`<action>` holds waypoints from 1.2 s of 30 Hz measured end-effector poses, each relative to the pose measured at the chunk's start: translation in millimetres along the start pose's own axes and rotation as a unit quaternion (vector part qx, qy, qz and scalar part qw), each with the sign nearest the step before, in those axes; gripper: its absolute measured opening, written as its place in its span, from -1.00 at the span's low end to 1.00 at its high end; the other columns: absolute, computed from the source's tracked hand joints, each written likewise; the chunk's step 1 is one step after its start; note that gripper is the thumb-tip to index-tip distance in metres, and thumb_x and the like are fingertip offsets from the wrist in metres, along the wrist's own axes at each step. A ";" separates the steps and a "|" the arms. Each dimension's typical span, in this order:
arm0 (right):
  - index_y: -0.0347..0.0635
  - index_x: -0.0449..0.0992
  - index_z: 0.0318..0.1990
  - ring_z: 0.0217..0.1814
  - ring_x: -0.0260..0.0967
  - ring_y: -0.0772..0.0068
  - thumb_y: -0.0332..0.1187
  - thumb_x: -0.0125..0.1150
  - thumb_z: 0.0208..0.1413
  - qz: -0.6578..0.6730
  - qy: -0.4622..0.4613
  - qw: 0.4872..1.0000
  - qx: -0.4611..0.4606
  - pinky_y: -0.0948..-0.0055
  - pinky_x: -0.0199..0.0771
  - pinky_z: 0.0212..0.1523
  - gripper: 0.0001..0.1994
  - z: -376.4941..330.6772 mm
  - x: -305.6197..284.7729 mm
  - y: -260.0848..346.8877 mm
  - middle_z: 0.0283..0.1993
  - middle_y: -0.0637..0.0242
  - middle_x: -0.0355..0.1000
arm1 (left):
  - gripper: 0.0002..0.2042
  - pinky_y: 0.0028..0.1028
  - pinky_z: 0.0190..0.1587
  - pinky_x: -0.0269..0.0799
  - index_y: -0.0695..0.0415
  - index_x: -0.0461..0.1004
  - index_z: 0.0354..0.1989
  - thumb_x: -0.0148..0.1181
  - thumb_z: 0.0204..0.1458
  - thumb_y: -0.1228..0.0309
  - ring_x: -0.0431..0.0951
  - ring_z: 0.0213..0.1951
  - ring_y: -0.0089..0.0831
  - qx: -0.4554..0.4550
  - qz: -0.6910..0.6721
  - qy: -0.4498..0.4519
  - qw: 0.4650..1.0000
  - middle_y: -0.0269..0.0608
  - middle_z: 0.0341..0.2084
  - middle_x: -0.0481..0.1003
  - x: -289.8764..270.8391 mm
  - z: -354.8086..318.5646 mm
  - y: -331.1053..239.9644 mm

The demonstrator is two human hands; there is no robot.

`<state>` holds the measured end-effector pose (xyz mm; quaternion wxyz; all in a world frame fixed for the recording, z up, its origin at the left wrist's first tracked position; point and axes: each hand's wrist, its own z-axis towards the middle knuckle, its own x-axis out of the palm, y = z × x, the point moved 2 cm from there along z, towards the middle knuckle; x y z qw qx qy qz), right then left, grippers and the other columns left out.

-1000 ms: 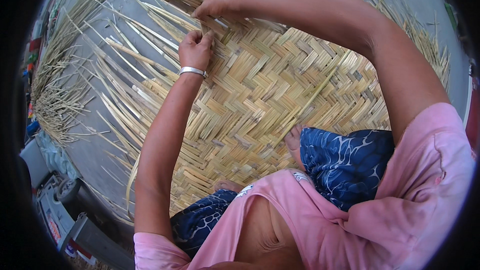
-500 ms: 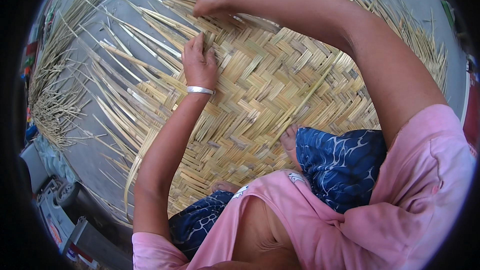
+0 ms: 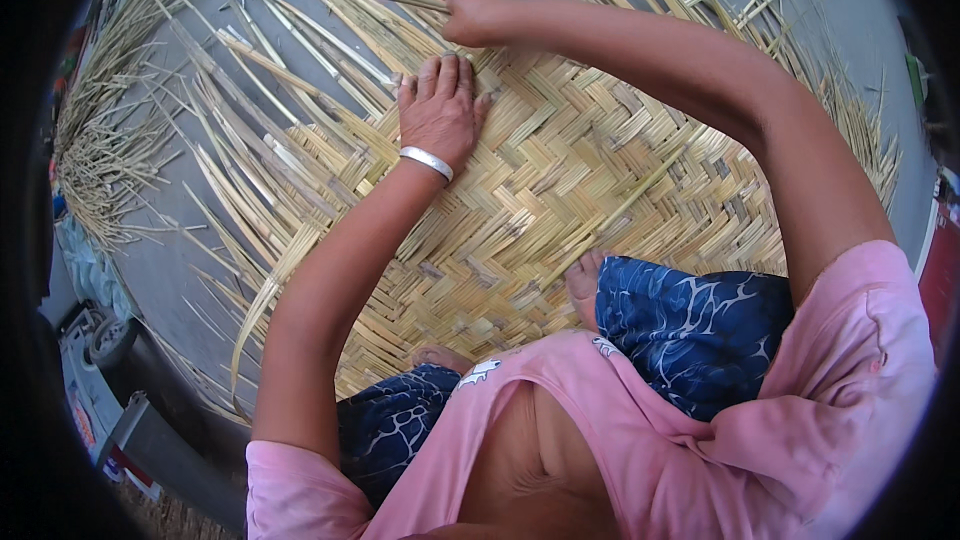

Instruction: The person weaves a basket by hand, interlacing thin strips of dried plant material in a herringbone pattern. They sit on the floor and continuously add new strips to expand the woven base.

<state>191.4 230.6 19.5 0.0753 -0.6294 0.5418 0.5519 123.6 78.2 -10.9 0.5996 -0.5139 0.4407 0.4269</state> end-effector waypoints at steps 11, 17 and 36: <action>-0.15 0.07 0.26 0.40 -0.13 0.12 -0.40 0.10 -0.04 -0.336 -0.130 0.890 -0.279 0.24 -0.12 0.35 -0.36 -50.9 16.5 68.4 0.33 0.08 -0.01 | -0.63 -0.18 0.06 0.24 0.11 0.37 0.01 0.06 0.05 0.23 0.38 0.02 -0.25 0.129 -0.185 0.065 0.972 -0.12 -0.02 0.39 -70.1 -124.4 21.1; -0.22 0.19 0.20 0.40 -0.11 0.29 -0.27 0.04 0.07 -0.321 0.021 0.803 -0.502 0.29 -0.11 0.36 -0.48 -68.4 86.8 124.3 0.28 0.16 0.08 | -0.69 -0.49 -0.37 0.46 0.18 0.45 -0.16 0.10 0.11 0.18 0.55 -0.38 -0.51 -0.481 -0.529 0.012 0.699 -0.25 -0.40 0.53 -85.4 -271.0 107.4; -0.26 0.09 0.25 0.44 -0.18 0.21 -0.15 -0.07 0.13 -0.445 0.144 0.789 -0.398 0.21 -0.15 0.36 -0.42 -75.5 104.4 158.7 0.35 0.10 -0.02 | -0.81 -0.65 -0.35 0.40 0.16 0.45 -0.18 0.15 0.08 0.36 0.52 -0.30 -0.54 -0.421 -0.483 -0.285 0.713 -0.22 -0.27 0.53 -274.6 -319.1 187.7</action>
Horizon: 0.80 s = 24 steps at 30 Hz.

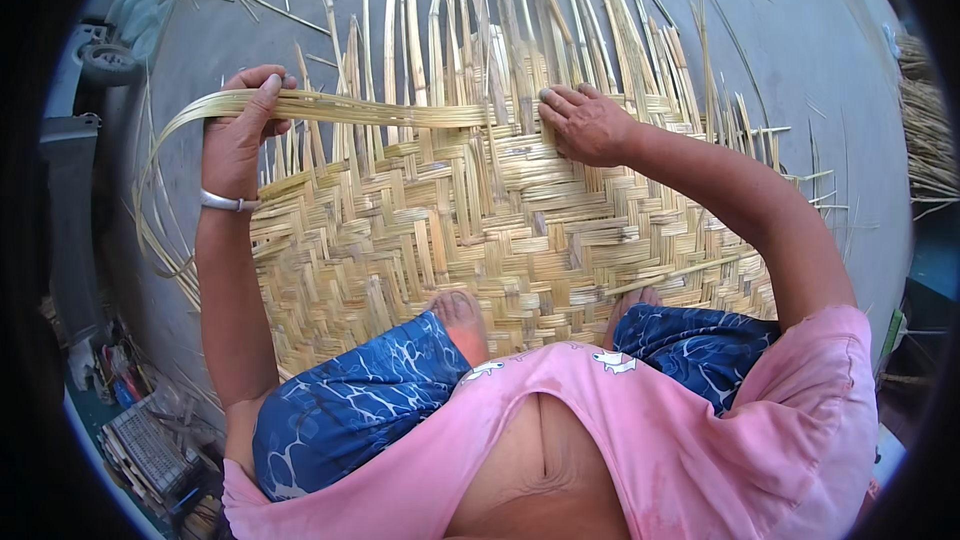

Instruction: The person weaves a basket by hand, interlacing thin strips of dried plant material in a herringbone pattern. They sit on the floor and continuously add new strips to expand the woven base.

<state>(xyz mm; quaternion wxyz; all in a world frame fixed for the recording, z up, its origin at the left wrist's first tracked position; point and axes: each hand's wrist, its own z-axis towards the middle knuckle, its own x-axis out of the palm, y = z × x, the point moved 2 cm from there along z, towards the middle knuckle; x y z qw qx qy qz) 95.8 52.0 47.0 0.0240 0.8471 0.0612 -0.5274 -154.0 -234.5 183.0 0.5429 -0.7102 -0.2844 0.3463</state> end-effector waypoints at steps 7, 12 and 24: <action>-0.29 0.09 0.24 0.43 -0.18 0.18 -0.21 -0.03 0.07 0.023 0.032 0.999 0.014 0.22 -0.12 0.35 -0.41 4.0 -11.9 15.0 0.36 0.07 -0.03 | -0.81 -0.42 -0.59 0.54 0.33 0.37 -0.32 0.22 -0.01 0.49 0.53 -0.55 -0.26 -0.222 -0.322 -0.336 0.857 0.04 -0.44 0.51 -61.1 8.1 182.6; -0.28 -0.03 0.30 0.46 -0.25 0.19 -0.13 0.17 -0.05 -0.003 0.124 0.992 0.017 0.27 -0.18 0.38 -0.21 6.6 -29.8 20.2 0.39 0.09 -0.13 | -0.81 -0.40 -0.63 0.49 0.35 0.28 -0.27 0.13 -0.01 0.56 0.53 -0.56 -0.28 -0.266 -0.321 -0.458 0.785 -0.03 -0.47 0.46 -69.4 -6.4 246.6; -0.27 -0.08 0.31 0.47 -0.32 0.19 -0.13 0.16 -0.06 0.000 0.149 0.988 0.030 0.27 -0.22 0.40 -0.18 7.2 -31.7 19.2 0.41 0.09 -0.20 | -0.88 -0.30 -0.42 0.57 0.36 0.27 -0.26 -0.03 0.03 0.61 0.51 -0.48 -0.28 -0.121 -0.495 -0.522 0.684 -0.04 -0.46 0.42 -147.6 -0.4 211.1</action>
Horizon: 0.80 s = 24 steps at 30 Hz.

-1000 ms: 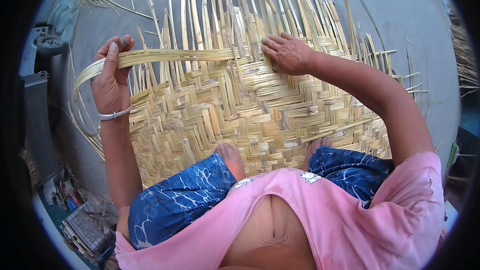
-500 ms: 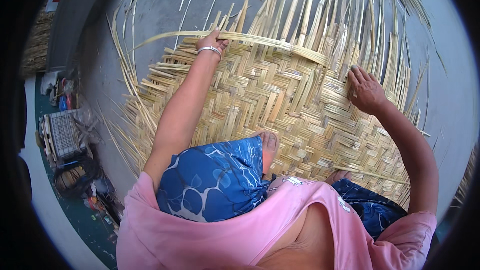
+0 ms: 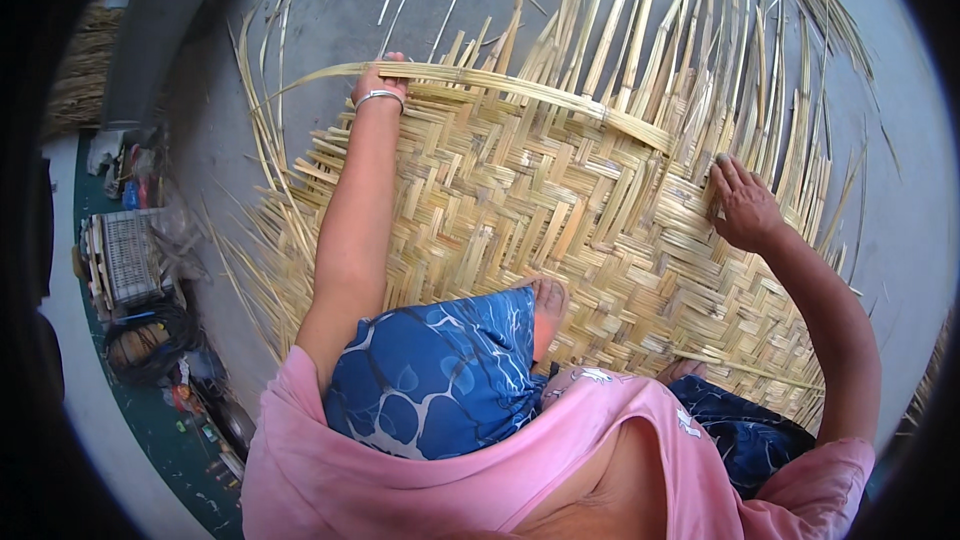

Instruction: The person weaves a basket by hand, interlacing thin strips of dried plant material in a herringbone pattern. They sit on the floor and continuously add new strips to expand the woven base.

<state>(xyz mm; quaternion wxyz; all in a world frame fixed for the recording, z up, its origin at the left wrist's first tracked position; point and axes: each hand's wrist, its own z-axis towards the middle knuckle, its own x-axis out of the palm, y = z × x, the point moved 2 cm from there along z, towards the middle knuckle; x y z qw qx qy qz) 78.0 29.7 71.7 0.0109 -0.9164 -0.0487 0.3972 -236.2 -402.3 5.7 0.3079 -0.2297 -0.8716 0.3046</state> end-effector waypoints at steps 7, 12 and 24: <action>-0.26 0.00 0.29 0.45 -0.23 0.14 -0.13 0.20 -0.10 0.041 -0.034 0.999 -0.004 0.26 -0.15 0.38 -0.19 1.8 5.0 0.0 0.39 0.05 -0.12 | -0.89 -0.47 -0.66 0.23 0.24 0.31 -0.41 -0.10 0.09 0.47 0.26 -0.70 -0.51 0.079 0.030 0.084 0.993 -0.29 -0.67 0.29 54.7 -54.6 -36.8; -0.29 0.24 0.15 0.18 0.25 0.03 -0.18 0.13 0.06 0.222 0.035 0.974 -0.039 0.22 0.26 0.18 -0.45 9.6 -42.7 0.9 0.18 -0.04 0.23 | -0.77 -0.62 -0.70 0.13 0.24 0.36 -0.37 -0.13 0.19 0.34 0.22 -0.70 -0.66 0.200 0.179 0.296 0.917 -0.37 -0.67 0.27 95.4 -171.5 -43.6; -0.20 0.49 -0.25 -0.31 0.41 0.52 -0.20 0.01 0.20 0.758 -0.236 0.571 -0.210 0.48 0.45 -0.28 -0.75 -6.1 -211.9 60.8 -0.35 0.31 0.47 | -0.75 -0.73 -0.58 0.14 0.24 0.47 -0.25 -0.03 0.19 0.30 0.21 -0.61 -0.76 0.147 0.402 0.585 0.689 -0.44 -0.56 0.36 75.0 -300.8 29.6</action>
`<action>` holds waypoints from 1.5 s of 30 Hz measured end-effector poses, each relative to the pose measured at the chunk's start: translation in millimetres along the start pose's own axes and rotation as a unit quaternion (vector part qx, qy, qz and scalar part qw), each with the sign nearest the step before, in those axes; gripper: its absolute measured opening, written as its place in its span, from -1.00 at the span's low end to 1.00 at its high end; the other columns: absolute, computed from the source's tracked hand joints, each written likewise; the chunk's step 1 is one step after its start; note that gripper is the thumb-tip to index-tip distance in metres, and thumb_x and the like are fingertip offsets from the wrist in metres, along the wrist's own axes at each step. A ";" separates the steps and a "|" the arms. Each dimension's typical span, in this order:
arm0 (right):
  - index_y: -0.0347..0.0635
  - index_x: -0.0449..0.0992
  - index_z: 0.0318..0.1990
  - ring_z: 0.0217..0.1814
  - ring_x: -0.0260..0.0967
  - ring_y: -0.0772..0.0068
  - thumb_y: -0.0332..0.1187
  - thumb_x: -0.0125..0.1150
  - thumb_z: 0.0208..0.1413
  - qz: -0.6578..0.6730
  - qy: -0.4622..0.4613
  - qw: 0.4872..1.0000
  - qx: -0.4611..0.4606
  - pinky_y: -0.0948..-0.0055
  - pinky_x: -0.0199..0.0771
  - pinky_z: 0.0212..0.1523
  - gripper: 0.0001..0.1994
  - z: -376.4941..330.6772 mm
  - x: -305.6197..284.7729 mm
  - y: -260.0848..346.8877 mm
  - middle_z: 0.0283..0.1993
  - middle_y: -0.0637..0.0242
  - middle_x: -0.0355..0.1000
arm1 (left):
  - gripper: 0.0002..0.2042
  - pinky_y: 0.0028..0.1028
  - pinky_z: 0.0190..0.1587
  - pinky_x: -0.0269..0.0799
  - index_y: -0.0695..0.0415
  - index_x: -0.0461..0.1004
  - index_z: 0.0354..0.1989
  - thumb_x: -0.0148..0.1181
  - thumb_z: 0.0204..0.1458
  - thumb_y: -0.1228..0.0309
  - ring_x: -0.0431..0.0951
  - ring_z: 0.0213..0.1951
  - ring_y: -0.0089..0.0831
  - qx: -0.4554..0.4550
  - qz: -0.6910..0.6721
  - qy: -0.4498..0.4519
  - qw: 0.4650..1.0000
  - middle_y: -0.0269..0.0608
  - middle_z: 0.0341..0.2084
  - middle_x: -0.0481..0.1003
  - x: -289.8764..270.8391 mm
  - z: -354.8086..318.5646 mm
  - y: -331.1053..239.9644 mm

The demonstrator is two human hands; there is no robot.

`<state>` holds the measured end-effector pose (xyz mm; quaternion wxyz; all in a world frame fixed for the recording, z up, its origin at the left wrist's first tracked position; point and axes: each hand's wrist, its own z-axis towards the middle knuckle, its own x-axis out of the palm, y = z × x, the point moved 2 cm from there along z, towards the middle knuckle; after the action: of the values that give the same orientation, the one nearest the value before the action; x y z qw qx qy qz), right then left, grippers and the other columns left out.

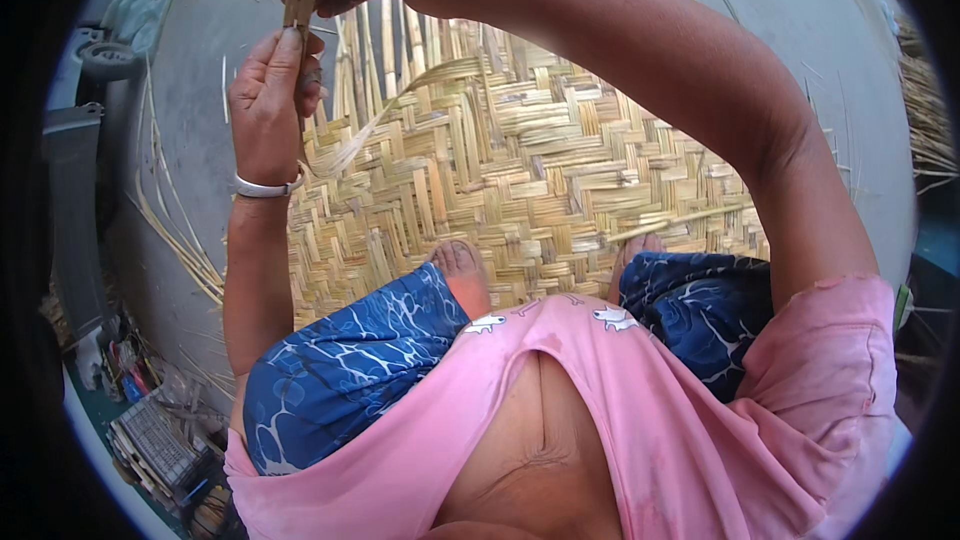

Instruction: The person weaves a basket by hand, interlacing thin strips of dried plant material in a herringbone pattern. They sit on the floor and continuously add new strips to expand the woven base.

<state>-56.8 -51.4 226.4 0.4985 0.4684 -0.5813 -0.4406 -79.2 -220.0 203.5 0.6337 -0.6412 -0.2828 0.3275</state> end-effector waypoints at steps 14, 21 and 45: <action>-0.28 0.47 -0.43 -0.52 0.36 0.32 -0.42 0.04 0.09 -0.211 -0.158 0.937 -0.230 0.32 0.35 -0.43 -0.85 -18.7 11.4 -0.5 -0.53 0.05 0.42 | -0.76 -0.64 -0.62 0.03 0.21 0.44 -0.42 0.02 0.13 0.28 0.16 -0.67 -0.72 -0.017 0.046 -0.062 0.997 -0.45 -0.69 0.31 -3.4 53.5 33.6; -0.28 0.46 -0.50 -0.52 0.44 0.19 -0.40 0.03 0.12 -0.274 -0.164 0.902 -0.289 0.32 0.40 -0.46 -0.80 -24.7 0.4 -6.1 -0.58 0.07 0.42 | -0.78 -0.60 -0.61 0.07 0.20 0.39 -0.39 -0.04 0.15 0.30 0.21 -0.68 -0.63 -0.162 -0.147 0.011 0.976 -0.36 -0.63 0.36 9.0 51.2 22.4; -0.37 0.41 -0.07 -0.17 0.50 0.38 -0.11 0.01 0.20 -0.031 -0.129 0.991 0.029 0.46 0.53 -0.10 -0.58 -36.8 -46.3 -36.8 -0.21 0.06 0.48 | -0.81 -0.74 -0.54 0.18 0.19 0.43 -0.27 -0.02 0.19 0.33 0.28 -0.60 -0.75 -0.102 0.004 -0.002 0.995 -0.41 -0.55 0.39 -9.8 49.9 24.8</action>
<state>-13.4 -13.9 186.8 0.3913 0.4395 -0.6389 -0.4956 -125.5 -197.3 180.3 0.5631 -0.7029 -0.3135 0.3010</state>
